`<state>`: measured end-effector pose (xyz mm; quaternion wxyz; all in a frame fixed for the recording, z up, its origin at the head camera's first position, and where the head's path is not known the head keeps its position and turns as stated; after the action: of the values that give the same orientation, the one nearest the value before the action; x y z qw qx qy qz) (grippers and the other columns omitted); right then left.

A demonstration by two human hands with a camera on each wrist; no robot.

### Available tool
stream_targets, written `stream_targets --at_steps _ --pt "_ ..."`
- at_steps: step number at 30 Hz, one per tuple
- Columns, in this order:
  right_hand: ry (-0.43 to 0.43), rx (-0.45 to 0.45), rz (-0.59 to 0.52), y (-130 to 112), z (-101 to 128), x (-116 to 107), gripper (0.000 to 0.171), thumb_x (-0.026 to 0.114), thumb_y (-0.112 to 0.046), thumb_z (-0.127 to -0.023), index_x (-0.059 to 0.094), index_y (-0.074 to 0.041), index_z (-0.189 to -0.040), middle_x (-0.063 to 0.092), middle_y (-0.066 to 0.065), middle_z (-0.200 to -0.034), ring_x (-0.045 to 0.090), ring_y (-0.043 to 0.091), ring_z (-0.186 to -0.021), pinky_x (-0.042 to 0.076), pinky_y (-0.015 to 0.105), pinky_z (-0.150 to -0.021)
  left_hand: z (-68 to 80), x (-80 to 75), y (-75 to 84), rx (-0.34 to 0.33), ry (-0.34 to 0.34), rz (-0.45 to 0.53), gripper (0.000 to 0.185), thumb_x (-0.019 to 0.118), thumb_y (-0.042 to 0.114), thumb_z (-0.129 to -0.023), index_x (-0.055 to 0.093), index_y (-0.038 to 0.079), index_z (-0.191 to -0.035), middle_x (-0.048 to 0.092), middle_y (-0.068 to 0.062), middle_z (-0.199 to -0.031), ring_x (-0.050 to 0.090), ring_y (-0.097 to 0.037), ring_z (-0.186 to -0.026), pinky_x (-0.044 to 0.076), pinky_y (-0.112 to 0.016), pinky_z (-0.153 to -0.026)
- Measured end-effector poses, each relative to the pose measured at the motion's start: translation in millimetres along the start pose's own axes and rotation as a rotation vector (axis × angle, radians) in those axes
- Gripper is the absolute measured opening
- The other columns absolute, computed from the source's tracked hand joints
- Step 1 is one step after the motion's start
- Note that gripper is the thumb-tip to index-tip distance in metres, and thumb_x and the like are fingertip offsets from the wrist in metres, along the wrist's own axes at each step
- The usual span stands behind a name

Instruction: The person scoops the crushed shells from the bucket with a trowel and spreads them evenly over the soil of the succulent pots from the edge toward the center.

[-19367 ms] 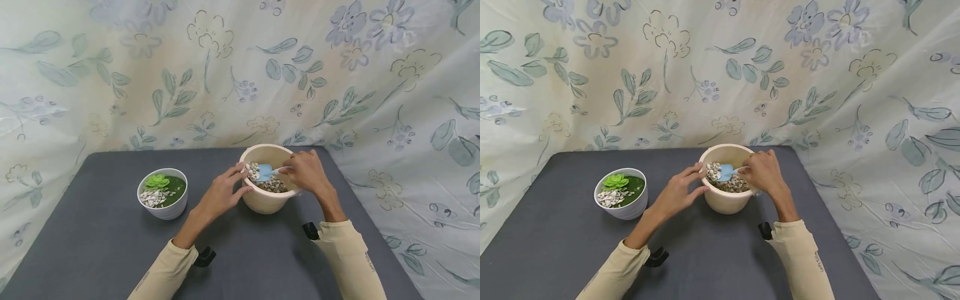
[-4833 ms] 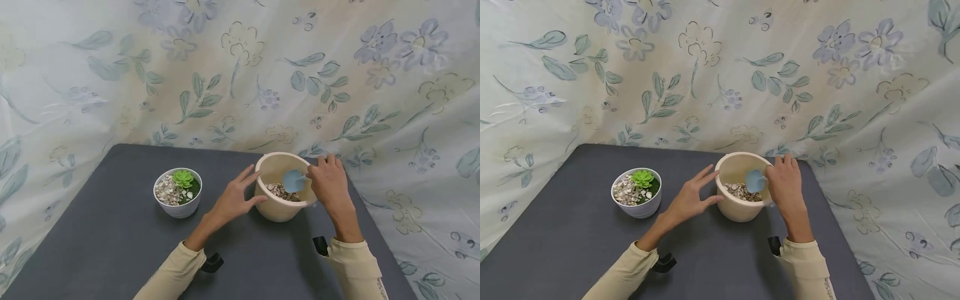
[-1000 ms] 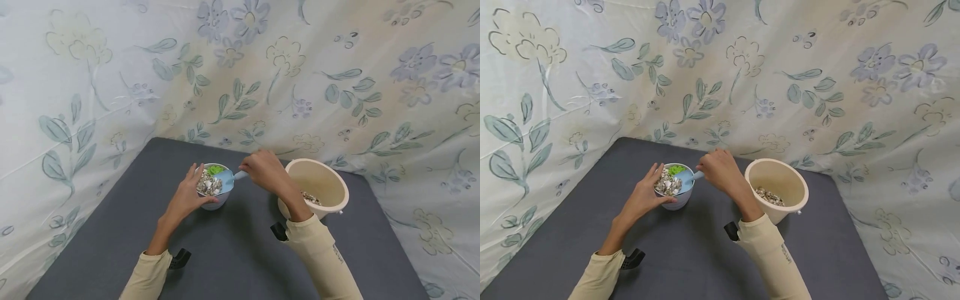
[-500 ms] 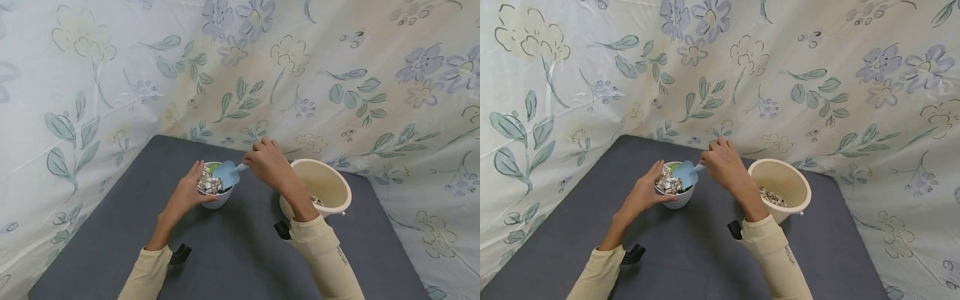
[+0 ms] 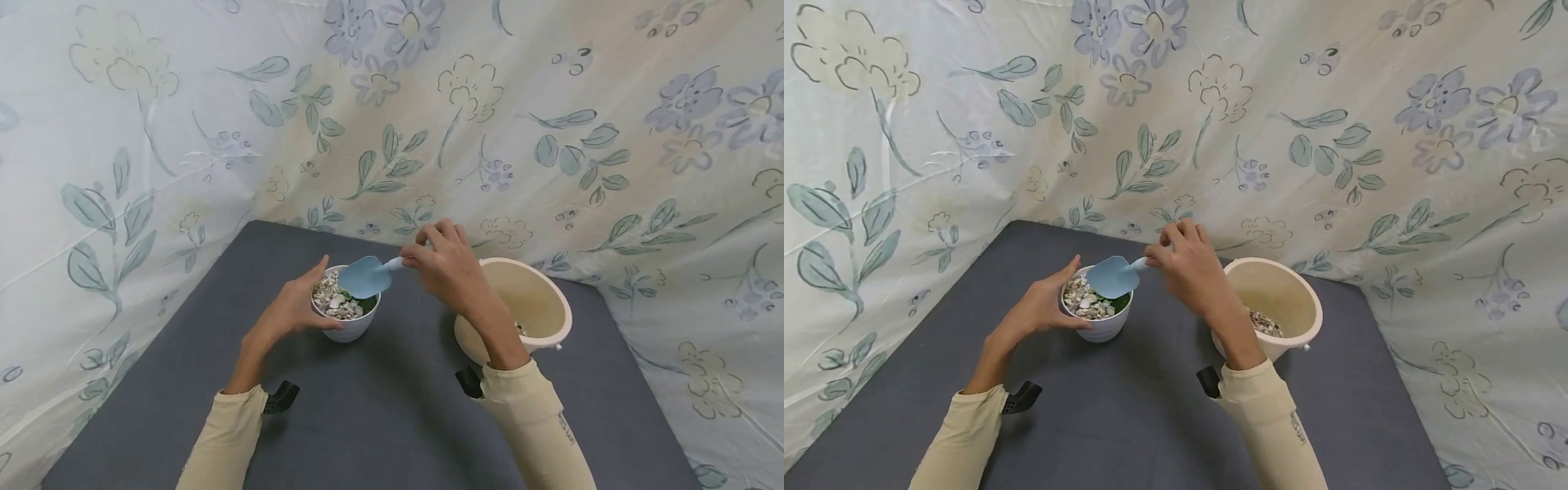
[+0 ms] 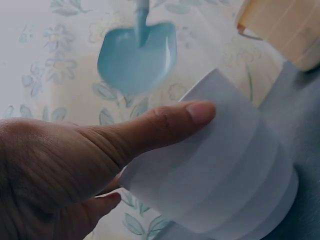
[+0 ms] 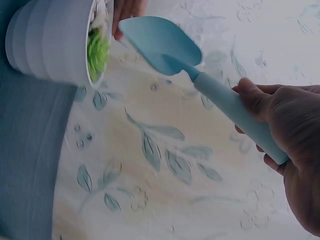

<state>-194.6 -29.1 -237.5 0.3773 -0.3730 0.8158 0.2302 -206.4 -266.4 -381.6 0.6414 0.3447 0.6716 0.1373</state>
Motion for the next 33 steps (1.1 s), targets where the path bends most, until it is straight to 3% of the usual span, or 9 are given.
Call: stream_targets --at_steps 7,11,18,23,26,30,33 --pt "0.147 0.134 0.014 48.2 48.6 -36.4 0.011 0.082 -0.01 -0.089 0.082 -0.005 -0.099 0.066 0.015 -0.092 0.052 0.036 -0.091 0.04 0.048 -0.08 -7.1 -4.2 -2.0 0.103 -0.077 -0.005 0.13 0.099 0.035 -0.071 0.017 0.005 -0.168 0.027 -0.022 -0.172 0.037 -0.047 -0.154 0.043 -0.065 -0.116" --pt "0.177 0.229 0.049 80.1 85.7 -56.5 0.008 0.078 -0.002 -0.09 0.081 0.0 -0.097 0.064 0.018 -0.087 0.049 0.038 -0.083 0.036 0.05 -0.077 -10.6 -6.4 -2.7 0.175 -0.122 0.014 0.129 0.099 0.031 -0.071 0.018 0.007 -0.168 0.027 -0.021 -0.172 0.036 -0.045 -0.155 0.042 -0.065 -0.117" --pt "0.152 0.422 0.12 113.6 142.0 -76.7 0.008 0.076 0.003 -0.09 0.078 0.002 -0.098 0.061 0.019 -0.085 0.048 0.038 -0.085 0.034 0.051 -0.078 -16.1 -9.8 -5.4 0.201 -0.244 0.043 0.133 0.098 0.03 -0.071 0.01 0.018 -0.17 0.018 -0.015 -0.176 0.027 -0.045 -0.159 0.037 -0.067 -0.12" --pt "0.149 0.492 0.15 127.8 168.6 -85.1 0.008 0.078 0.003 -0.089 0.077 0.003 -0.097 0.061 0.021 -0.086 0.047 0.042 -0.087 0.031 0.055 -0.079 -28.3 -14.6 -3.3 0.246 -0.347 0.045 0.137 0.098 0.031 -0.069 0.006 0.023 -0.171 0.017 -0.013 -0.177 0.022 -0.044 -0.161 0.035 -0.068 -0.121" --pt "0.125 0.524 0.184 135.2 179.9 -87.8 0.008 0.077 0.002 -0.09 0.077 0.003 -0.097 0.061 0.023 -0.087 0.046 0.042 -0.086 0.03 0.054 -0.077 -34.9 -15.9 0.1 0.293 -0.391 0.033 0.143 0.099 0.039 -0.064 0.005 0.02 -0.171 0.017 -0.016 -0.176 0.021 -0.046 -0.161 0.03 -0.071 -0.121" --pt "0.057 0.542 0.255 141.8 189.3 -86.5 0.005 0.078 0.001 -0.089 0.077 0.001 -0.094 0.061 0.023 -0.085 0.045 0.041 -0.083 0.033 0.054 -0.074 -38.6 -7.4 14.8 0.355 -0.421 0.036 0.144 0.095 0.055 -0.062 0.007 0.017 -0.17 0.01 -0.02 -0.177 0.008 -0.05 -0.162 0.008 -0.077 -0.124" --pt "0.001 0.519 0.302 143.0 189.2 -78.6 0.004 0.079 -0.001 -0.088 0.079 0.001 -0.092 0.062 0.022 -0.084 0.048 0.042 -0.082 0.039 0.056 -0.073 -41.0 9.7 40.7 0.38 -0.366 0.001 0.13 0.09 0.056 -0.071 0.014 0.02 -0.17 0.008 -0.021 -0.177 0.006 -0.049 -0.163 0.002 -0.077 -0.125"
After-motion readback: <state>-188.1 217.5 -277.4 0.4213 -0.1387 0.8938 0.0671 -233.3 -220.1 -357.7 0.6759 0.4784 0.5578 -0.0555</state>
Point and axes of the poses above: each hand's wrist, its own z-axis away from the middle knuckle, its own x-axis out of the palm, y = z × x, the point moved 7 cm from there along -z, towards the middle knuckle
